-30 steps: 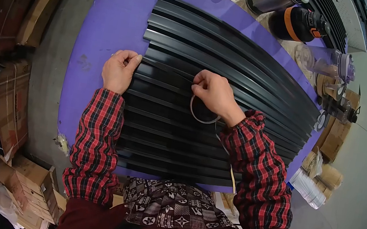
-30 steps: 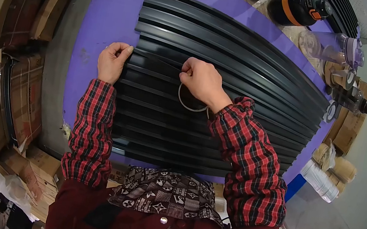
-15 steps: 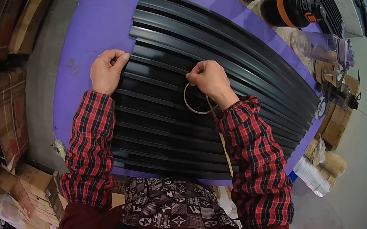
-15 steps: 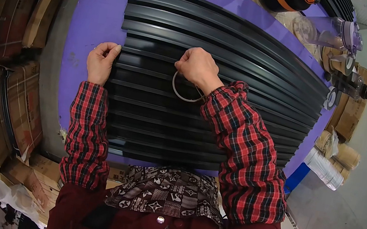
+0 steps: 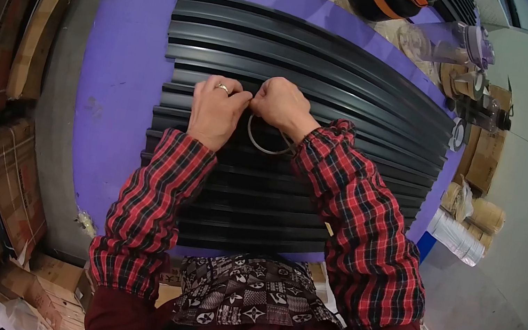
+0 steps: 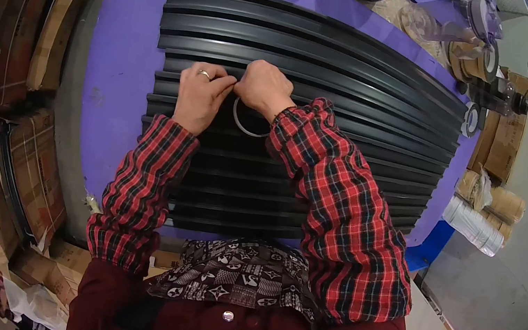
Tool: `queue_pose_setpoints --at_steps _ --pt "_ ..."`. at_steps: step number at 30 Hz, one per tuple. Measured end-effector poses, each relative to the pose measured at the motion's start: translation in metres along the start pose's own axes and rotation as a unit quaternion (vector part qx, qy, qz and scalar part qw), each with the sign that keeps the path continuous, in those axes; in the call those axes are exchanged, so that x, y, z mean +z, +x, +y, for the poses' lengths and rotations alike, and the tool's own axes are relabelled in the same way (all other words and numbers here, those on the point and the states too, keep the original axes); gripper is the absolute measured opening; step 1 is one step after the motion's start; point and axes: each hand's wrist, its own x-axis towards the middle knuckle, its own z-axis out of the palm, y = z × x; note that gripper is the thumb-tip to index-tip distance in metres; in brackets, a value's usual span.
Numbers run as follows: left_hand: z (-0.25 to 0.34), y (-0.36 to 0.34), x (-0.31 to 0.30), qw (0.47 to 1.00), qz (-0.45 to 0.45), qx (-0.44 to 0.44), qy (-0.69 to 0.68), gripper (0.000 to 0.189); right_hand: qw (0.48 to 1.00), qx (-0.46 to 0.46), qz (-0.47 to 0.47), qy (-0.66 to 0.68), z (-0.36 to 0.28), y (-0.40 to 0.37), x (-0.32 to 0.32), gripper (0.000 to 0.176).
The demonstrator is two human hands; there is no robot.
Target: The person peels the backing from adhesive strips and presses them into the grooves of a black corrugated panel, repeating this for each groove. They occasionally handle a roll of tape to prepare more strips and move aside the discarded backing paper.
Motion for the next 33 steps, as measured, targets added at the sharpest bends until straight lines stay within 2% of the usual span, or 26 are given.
queue_pose_setpoints --at_steps 1,3,5,6,10,14,16,18,19,20,23,25,26,27,28,29,30,31,32,33 --pt "-0.003 -0.001 0.013 1.0 0.004 0.009 -0.009 0.011 0.999 -0.001 0.035 -0.028 0.002 0.003 0.005 0.024" --pt "-0.002 0.002 0.01 1.0 -0.008 -0.022 -0.016 0.013 0.999 0.009 0.019 -0.035 -0.004 -0.004 0.0 0.032" --pt "-0.005 0.005 0.01 0.999 -0.027 -0.008 -0.036 0.012 1.0 -0.018 0.015 0.007 -0.001 -0.01 -0.002 0.035" --pt "-0.003 0.007 0.009 0.999 -0.026 0.009 -0.039 0.012 0.999 -0.028 0.015 0.001 -0.001 -0.012 -0.001 0.032" --pt "-0.014 0.005 0.012 0.995 -0.077 -0.022 -0.052 0.014 0.992 -0.024 0.122 0.013 -0.002 -0.002 0.024 0.018" --pt "-0.025 0.003 0.017 0.99 -0.094 -0.057 -0.083 0.012 0.989 -0.019 0.148 0.01 -0.007 0.006 0.036 0.014" --pt "-0.042 0.0 0.023 0.989 -0.108 -0.036 -0.094 0.011 0.99 -0.098 0.092 -0.031 -0.005 -0.003 0.025 0.013" --pt "-0.053 0.005 0.021 0.985 -0.137 -0.018 -0.107 0.011 0.981 -0.137 0.131 -0.046 -0.011 -0.015 0.026 0.013" --pt "-0.055 0.006 0.021 0.983 -0.145 -0.017 -0.114 0.011 0.98 -0.129 0.146 -0.034 -0.014 -0.024 0.023 0.013" --pt "-0.057 0.007 0.02 0.98 -0.154 -0.026 -0.122 0.011 0.967 -0.156 0.2 0.012 -0.016 -0.039 0.02 0.013" --pt "-0.057 0.01 0.021 0.972 -0.178 -0.046 -0.143 0.012 0.894 -0.233 0.356 0.139 -0.006 -0.099 0.009 0.014" --pt "-0.063 0.012 0.019 0.969 -0.186 -0.061 -0.152 0.013 0.857 -0.244 0.336 0.306 0.052 -0.153 -0.012 0.016" --pt "-0.066 0.013 0.019 0.969 -0.191 -0.059 -0.144 0.014 0.878 -0.187 0.313 0.311 0.095 -0.183 -0.021 0.017" --pt "-0.078 0.014 0.021 0.977 -0.181 -0.042 -0.104 0.019 0.862 -0.148 0.333 0.353 0.144 -0.203 -0.016 0.023" --pt "-0.083 0.015 0.021 0.977 -0.186 -0.03 -0.102 0.019 0.815 -0.093 0.406 0.404 0.199 -0.219 0.001 0.017" --pt "-0.085 0.016 0.02 0.971 -0.186 -0.088 -0.124 0.02 0.759 -0.051 0.443 0.475 0.261 -0.247 0.016 0.019" --pt "-0.081 0.019 0.021 0.961 -0.186 -0.147 -0.145 0.022 0.747 0.011 0.543 0.384 0.325 -0.285 0.035 0.018" --pt "-0.067 0.022 0.019 0.962 -0.188 -0.138 -0.14 0.022 0.725 0.221 0.51 0.407 0.372 -0.341 0.045 0.017" --pt "-0.046 0.022 0.013 0.978 -0.155 -0.127 -0.066 0.023 0.651 0.208 0.573 0.452 0.44 -0.384 0.087 0.015" --pt "-0.028 0.025 0.01 0.986 -0.118 -0.114 0.008 0.024 0.637 0.318 0.59 0.381 0.476 -0.443 0.105 0.012"
